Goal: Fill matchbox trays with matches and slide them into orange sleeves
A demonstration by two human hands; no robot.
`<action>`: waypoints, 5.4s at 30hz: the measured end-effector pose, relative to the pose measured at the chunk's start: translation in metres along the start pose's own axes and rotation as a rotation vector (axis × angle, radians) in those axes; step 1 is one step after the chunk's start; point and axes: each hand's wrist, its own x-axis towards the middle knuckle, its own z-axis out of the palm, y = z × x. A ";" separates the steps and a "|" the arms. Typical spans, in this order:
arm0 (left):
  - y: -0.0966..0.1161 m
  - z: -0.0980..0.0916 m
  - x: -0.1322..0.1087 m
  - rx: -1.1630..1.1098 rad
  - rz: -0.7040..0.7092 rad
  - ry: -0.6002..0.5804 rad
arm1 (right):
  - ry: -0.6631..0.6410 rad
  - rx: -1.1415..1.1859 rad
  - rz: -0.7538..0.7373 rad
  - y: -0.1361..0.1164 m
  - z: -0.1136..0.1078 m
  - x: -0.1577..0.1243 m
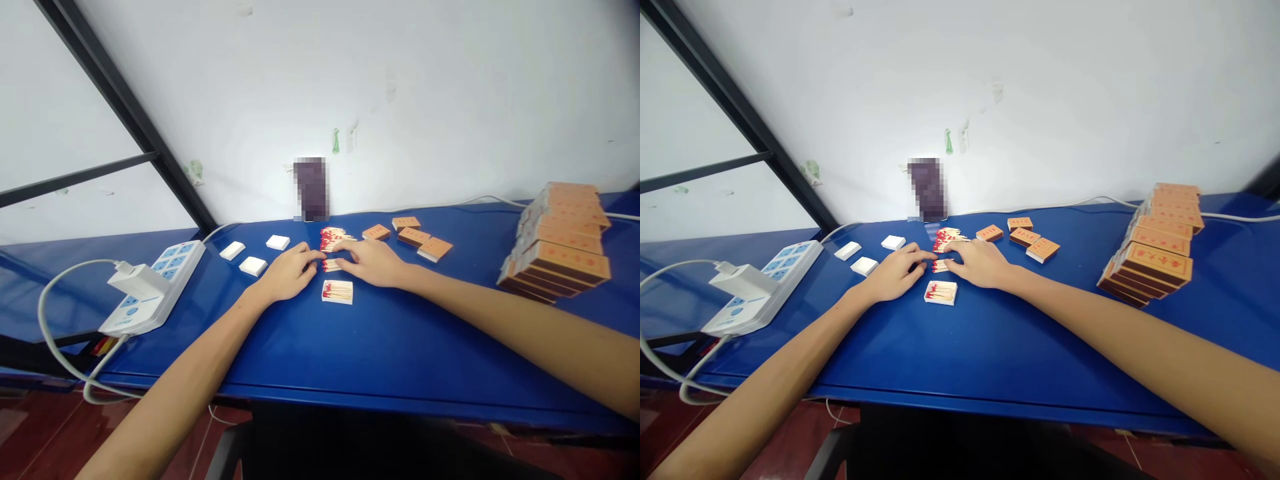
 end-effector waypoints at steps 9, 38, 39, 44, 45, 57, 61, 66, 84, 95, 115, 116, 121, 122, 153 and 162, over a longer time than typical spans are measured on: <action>0.001 -0.001 -0.001 -0.019 0.003 -0.007 | -0.010 -0.004 0.023 0.000 0.001 0.001; 0.000 0.001 0.002 -0.038 -0.004 -0.008 | 0.003 -0.012 0.046 -0.004 0.000 0.001; 0.001 0.001 0.002 -0.038 -0.002 -0.011 | -0.001 -0.006 0.044 -0.004 0.000 0.002; 0.002 0.000 0.002 -0.058 0.022 -0.013 | 0.012 0.008 0.044 -0.001 0.000 0.004; 0.002 0.000 0.002 -0.062 0.025 -0.012 | 0.014 0.014 0.052 0.000 0.001 0.005; -0.001 0.000 0.001 -0.049 0.024 -0.019 | 0.035 0.108 0.019 0.004 0.004 0.005; 0.001 -0.002 0.001 -0.053 0.011 -0.027 | 0.043 0.121 -0.035 0.004 0.003 0.004; 0.004 -0.004 0.000 -0.044 0.002 -0.037 | -0.018 0.235 -0.011 0.006 0.000 0.005; 0.014 -0.005 0.002 0.026 0.008 0.035 | -0.037 0.122 -0.179 0.006 0.000 0.002; 0.016 -0.005 0.004 0.083 0.027 0.045 | -0.127 -0.300 -0.243 -0.009 -0.004 -0.003; 0.041 -0.013 0.006 0.538 -0.003 -0.236 | -0.226 -0.527 -0.224 -0.031 -0.016 0.001; 0.042 -0.013 0.005 0.537 -0.002 -0.248 | -0.224 -0.525 -0.237 -0.029 -0.015 0.001; 0.041 -0.014 0.004 0.498 -0.010 -0.291 | -0.265 -0.460 -0.269 -0.022 -0.014 0.003; 0.041 -0.014 0.003 0.490 -0.009 -0.296 | -0.283 -0.434 -0.268 -0.021 -0.015 0.003; 0.047 -0.033 -0.012 0.138 0.115 -0.268 | -0.546 -0.188 -0.212 -0.044 -0.063 -0.006; 0.044 -0.035 -0.008 -0.011 0.154 -0.169 | -0.566 -0.057 -0.238 -0.041 -0.059 -0.009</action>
